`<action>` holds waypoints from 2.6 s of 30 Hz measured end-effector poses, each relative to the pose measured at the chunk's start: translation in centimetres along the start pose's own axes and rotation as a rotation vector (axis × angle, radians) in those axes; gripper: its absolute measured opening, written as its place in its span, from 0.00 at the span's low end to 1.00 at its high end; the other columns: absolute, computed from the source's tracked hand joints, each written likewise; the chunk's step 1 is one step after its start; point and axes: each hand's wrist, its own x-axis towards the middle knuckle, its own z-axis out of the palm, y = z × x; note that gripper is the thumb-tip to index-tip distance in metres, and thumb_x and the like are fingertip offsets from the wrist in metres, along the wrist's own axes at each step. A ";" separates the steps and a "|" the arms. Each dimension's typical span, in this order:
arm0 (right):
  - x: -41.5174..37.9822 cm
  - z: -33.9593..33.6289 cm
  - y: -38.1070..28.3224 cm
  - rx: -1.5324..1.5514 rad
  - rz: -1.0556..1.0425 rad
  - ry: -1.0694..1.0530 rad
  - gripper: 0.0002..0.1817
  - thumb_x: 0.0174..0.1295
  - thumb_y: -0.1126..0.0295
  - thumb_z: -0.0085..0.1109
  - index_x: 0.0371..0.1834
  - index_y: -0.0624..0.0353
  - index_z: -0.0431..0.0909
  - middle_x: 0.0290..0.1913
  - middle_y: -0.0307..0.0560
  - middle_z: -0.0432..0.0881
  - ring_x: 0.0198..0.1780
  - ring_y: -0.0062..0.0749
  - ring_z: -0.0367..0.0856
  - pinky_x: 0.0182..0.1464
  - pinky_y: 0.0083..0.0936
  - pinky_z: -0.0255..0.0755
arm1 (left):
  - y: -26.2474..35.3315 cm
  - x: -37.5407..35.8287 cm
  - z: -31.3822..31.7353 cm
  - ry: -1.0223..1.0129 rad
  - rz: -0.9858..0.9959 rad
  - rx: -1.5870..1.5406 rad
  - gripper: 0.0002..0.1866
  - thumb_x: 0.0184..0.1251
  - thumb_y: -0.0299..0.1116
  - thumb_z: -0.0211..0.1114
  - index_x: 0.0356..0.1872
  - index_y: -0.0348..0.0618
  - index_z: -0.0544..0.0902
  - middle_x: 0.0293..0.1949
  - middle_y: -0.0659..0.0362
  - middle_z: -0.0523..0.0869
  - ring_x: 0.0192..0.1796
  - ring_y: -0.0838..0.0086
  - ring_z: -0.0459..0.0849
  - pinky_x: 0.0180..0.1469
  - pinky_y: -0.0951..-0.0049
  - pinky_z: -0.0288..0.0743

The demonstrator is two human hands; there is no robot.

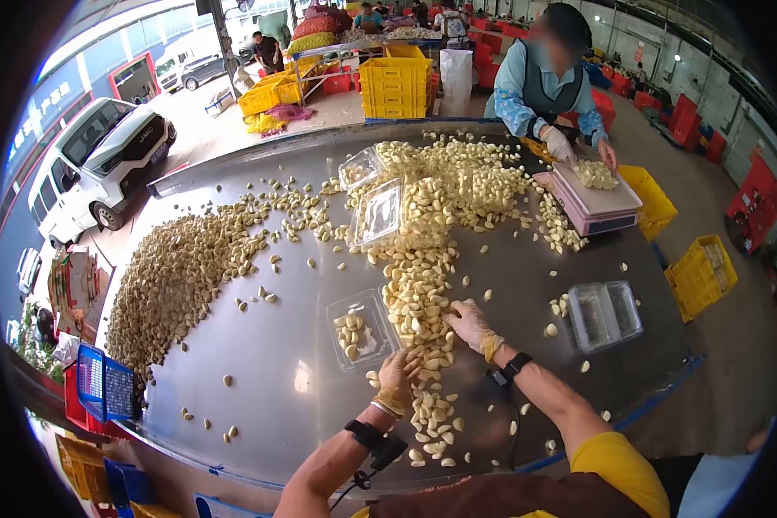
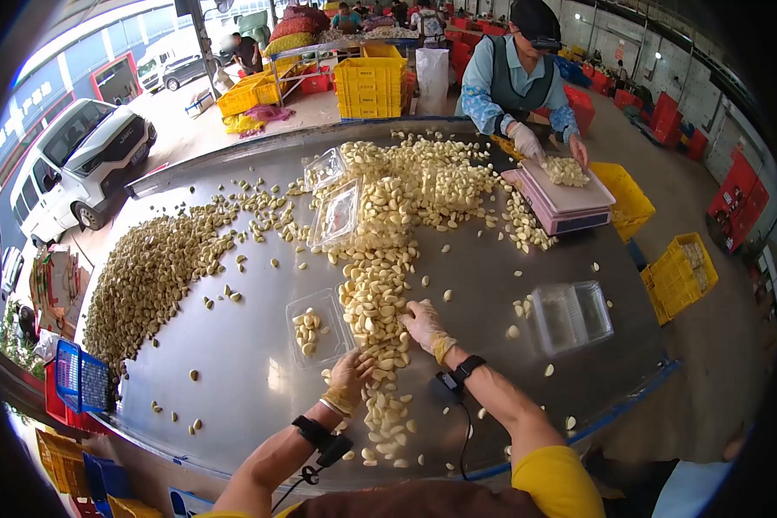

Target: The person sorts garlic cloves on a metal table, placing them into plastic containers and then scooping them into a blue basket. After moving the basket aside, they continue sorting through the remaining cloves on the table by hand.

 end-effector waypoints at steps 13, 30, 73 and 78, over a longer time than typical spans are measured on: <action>-3.0 -1.3 1.3 -0.030 -0.148 0.166 0.11 0.58 0.72 0.66 0.40 0.62 0.75 0.45 0.54 0.75 0.49 0.49 0.77 0.52 0.41 0.71 | 0.8 2.2 -2.9 0.020 0.062 -0.076 0.08 0.65 0.23 0.58 0.44 0.43 0.75 0.42 0.55 0.82 0.44 0.65 0.86 0.48 0.64 0.87; -9.2 -6.0 3.4 0.873 0.500 -0.057 0.04 0.72 0.67 0.56 0.38 0.51 0.72 0.38 0.34 0.79 0.40 0.19 0.78 0.41 0.25 0.75 | -5.0 -4.2 1.1 -0.345 0.150 0.036 0.33 0.70 0.22 0.50 0.77 0.49 0.58 0.73 0.55 0.66 0.68 0.65 0.74 0.65 0.59 0.74; 28.3 -14.7 12.4 0.147 -0.146 0.574 0.31 0.77 0.52 0.46 0.77 0.51 0.57 0.70 0.45 0.69 0.73 0.43 0.63 0.67 0.49 0.71 | 9.6 24.7 36.4 -0.652 0.243 0.584 0.29 0.74 0.41 0.57 0.73 0.46 0.64 0.73 0.53 0.63 0.76 0.59 0.60 0.70 0.59 0.63; 31.8 -14.4 13.4 0.945 0.480 0.542 0.37 0.72 0.40 0.46 0.76 0.49 0.60 0.67 0.42 0.72 0.65 0.44 0.72 0.49 0.42 0.80 | 9.2 19.3 33.7 -0.588 0.144 0.518 0.26 0.76 0.37 0.56 0.70 0.37 0.67 0.68 0.52 0.71 0.71 0.61 0.69 0.69 0.67 0.66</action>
